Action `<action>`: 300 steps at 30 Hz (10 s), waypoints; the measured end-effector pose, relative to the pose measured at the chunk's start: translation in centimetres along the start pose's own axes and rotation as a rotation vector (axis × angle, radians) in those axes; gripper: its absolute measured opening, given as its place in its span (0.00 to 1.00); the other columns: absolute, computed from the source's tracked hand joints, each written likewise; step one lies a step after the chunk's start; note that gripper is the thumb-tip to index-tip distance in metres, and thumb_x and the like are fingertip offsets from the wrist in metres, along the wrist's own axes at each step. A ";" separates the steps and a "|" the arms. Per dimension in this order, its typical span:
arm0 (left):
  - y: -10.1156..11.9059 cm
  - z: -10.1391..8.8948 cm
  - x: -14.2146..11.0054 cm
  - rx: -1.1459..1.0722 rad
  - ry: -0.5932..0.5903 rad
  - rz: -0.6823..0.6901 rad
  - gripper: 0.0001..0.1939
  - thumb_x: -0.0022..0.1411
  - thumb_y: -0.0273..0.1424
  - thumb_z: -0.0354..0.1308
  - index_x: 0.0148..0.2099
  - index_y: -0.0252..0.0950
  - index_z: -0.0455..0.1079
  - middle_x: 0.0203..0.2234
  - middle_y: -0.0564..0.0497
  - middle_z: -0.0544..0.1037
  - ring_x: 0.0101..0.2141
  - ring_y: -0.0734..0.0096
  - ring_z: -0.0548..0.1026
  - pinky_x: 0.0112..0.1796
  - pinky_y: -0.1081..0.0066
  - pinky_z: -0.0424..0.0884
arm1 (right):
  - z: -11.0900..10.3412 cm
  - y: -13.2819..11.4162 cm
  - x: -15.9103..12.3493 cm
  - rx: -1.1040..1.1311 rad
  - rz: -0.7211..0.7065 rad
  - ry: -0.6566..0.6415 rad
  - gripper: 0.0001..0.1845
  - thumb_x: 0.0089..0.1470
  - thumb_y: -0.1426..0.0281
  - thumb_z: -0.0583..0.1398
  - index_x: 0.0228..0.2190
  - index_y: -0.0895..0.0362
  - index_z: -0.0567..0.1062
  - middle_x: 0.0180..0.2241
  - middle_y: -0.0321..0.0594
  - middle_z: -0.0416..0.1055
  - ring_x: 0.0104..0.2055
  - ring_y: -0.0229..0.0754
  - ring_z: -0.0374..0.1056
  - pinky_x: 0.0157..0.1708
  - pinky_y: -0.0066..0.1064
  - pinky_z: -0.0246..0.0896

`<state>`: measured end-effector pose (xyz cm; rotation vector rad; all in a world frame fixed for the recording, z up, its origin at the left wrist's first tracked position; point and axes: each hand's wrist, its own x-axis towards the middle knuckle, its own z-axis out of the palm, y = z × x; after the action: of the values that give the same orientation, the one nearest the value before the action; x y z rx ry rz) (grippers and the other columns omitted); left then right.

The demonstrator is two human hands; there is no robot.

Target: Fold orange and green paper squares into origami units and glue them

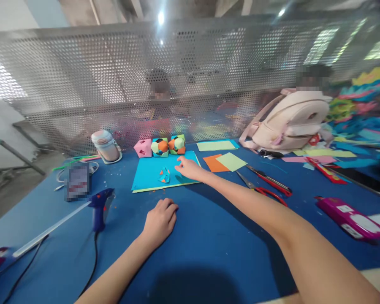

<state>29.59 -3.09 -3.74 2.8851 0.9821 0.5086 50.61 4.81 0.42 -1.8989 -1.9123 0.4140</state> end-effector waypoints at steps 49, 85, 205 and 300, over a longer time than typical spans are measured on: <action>2.2 -0.8 0.6 -0.018 -0.085 0.001 0.13 0.64 0.27 0.45 0.44 0.38 0.71 0.42 0.47 0.73 0.42 0.63 0.70 0.38 0.68 0.70 | -4.6 9.7 -4.1 -0.683 0.164 -0.143 0.18 0.59 0.65 0.57 0.48 0.60 0.68 0.48 0.46 0.67 0.45 0.44 0.67 0.43 0.42 0.66; 3.9 -1.7 0.9 -1.701 0.027 -0.790 0.17 0.51 0.20 0.52 0.45 0.31 0.67 0.37 0.43 0.78 0.33 0.66 0.78 0.35 0.67 0.77 | 2.0 -0.4 -18.1 -0.133 -0.521 0.076 0.12 0.60 0.74 0.52 0.32 0.59 0.74 0.32 0.43 0.73 0.36 0.41 0.69 0.35 0.30 0.62; 5.3 -2.3 0.3 -1.649 0.031 -0.796 0.06 0.58 0.24 0.57 0.40 0.30 0.68 0.34 0.47 0.76 0.23 0.76 0.76 0.23 0.76 0.77 | -2.9 2.9 -17.4 0.585 0.193 -0.100 0.17 0.51 0.58 0.58 0.22 0.58 0.69 0.18 0.33 0.67 0.18 0.31 0.58 0.21 0.26 0.52; 6.1 -2.5 -1.9 -0.059 -0.141 0.224 0.07 0.62 0.26 0.53 0.39 0.33 0.71 0.42 0.40 0.73 0.43 0.54 0.72 0.40 0.55 0.73 | 0.5 4.6 -19.8 0.117 -0.676 0.198 0.13 0.56 0.82 0.49 0.36 0.59 0.71 0.41 0.49 0.74 0.45 0.43 0.69 0.43 0.39 0.68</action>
<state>30.93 -9.27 -0.99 2.9451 0.6180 0.3320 54.16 -14.79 -3.84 -1.0740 -2.1783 0.1143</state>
